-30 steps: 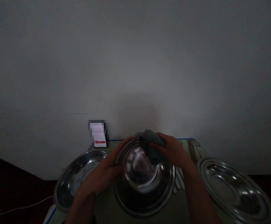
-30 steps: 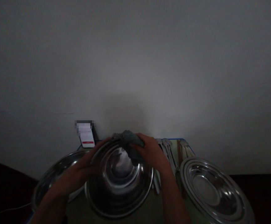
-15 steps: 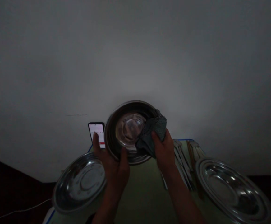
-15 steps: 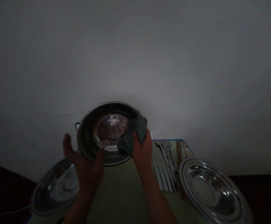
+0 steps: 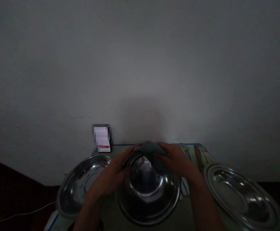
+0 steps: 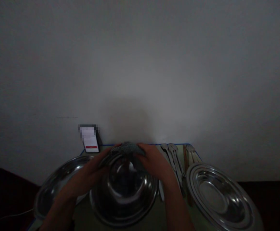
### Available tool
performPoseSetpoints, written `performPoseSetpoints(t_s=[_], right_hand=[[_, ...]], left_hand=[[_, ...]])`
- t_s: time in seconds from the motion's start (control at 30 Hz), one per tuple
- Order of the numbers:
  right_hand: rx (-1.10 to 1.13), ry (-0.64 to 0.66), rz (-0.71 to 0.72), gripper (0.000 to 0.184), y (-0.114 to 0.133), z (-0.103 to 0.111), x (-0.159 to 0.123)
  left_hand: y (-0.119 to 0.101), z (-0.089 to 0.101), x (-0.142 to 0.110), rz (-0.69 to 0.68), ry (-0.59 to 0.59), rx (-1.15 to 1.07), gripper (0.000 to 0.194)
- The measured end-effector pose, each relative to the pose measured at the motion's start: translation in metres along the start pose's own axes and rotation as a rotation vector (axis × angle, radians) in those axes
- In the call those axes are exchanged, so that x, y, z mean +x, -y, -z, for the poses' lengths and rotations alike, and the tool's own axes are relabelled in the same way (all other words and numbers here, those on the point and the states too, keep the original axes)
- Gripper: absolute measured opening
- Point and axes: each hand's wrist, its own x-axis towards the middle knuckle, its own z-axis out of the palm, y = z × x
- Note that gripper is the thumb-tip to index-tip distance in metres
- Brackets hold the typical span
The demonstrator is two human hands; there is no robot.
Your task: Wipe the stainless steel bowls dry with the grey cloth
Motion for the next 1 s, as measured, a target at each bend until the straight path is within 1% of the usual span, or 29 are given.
performPoseSetpoints(t_s=[0.03,0.07,0.17,0.23,0.27,0.33,0.37,0.43,0.47,0.5,0.53,0.6,0.7,0.8,0.87,0.9,0.93,0.97,1.0], right_hand=[[0.002,-0.044,-0.024,0.019,0.001,0.0,0.001],[0.009,-0.115,-0.056,0.02,0.001,0.0,0.002],[0.057,-0.416,-0.154,0.027,0.002,-0.004,0.007],[0.122,-0.613,-0.202,0.033,0.004,-0.009,0.01],[0.155,-0.688,-0.218,0.035,0.005,-0.012,0.012],[0.206,-0.766,-0.236,0.037,0.007,-0.017,0.013],[0.218,-0.775,-0.239,0.038,0.007,-0.018,0.014],[0.218,-0.748,-0.229,0.037,0.008,-0.019,0.014],[0.208,-0.722,-0.221,0.036,0.007,-0.017,0.014],[0.189,-0.688,-0.213,0.035,0.006,-0.016,0.013],[0.163,-0.648,-0.202,0.034,0.004,-0.013,0.012],[0.107,-0.553,-0.17,0.029,0.0,-0.008,0.01],[0.046,-0.389,-0.108,0.025,-0.005,-0.001,0.005],[0.001,-0.203,-0.057,0.023,-0.005,0.002,0.001],[-0.02,-0.128,-0.025,0.024,-0.004,0.001,0.0],[-0.026,-0.131,-0.009,0.025,-0.003,-0.001,0.0],[-0.033,-0.173,0.004,0.026,-0.003,-0.002,0.001],[-0.042,-0.255,0.019,0.028,-0.002,-0.004,0.002],[-0.056,-0.367,0.039,0.03,-0.002,-0.007,0.003]], left_hand=[[0.001,-0.001,0.001,0.001,-0.05,0.011,0.062],[0.002,-0.003,0.001,-0.003,-0.121,0.013,0.065],[0.007,-0.007,0.004,-0.046,-0.351,0.0,0.075],[0.009,-0.012,0.006,-0.118,-0.446,0.014,0.081],[0.009,-0.015,0.007,-0.162,-0.478,0.046,0.084],[0.009,-0.023,0.01,-0.236,-0.545,0.157,0.088],[0.008,-0.026,0.011,-0.25,-0.587,0.219,0.09],[0.009,-0.028,0.011,-0.245,-0.655,0.305,0.092],[0.01,-0.027,0.011,-0.243,-0.654,0.31,0.092],[0.011,-0.023,0.01,-0.245,-0.623,0.294,0.09],[0.013,-0.019,0.008,-0.25,-0.565,0.265,0.088],[0.018,-0.007,0.004,-0.258,-0.414,0.189,0.081],[0.021,0.008,-0.001,-0.199,-0.22,0.133,0.075],[0.019,0.011,-0.004,-0.123,-0.053,0.124,0.067],[0.016,0.007,-0.002,-0.096,0.008,0.114,0.061],[0.015,0.003,0.0,-0.086,-0.009,0.118,0.06],[0.013,0.0,0.002,-0.078,-0.076,0.128,0.058],[0.011,-0.003,0.004,-0.072,-0.193,0.141,0.054],[0.008,-0.006,0.006,-0.061,-0.347,0.153,0.05]])
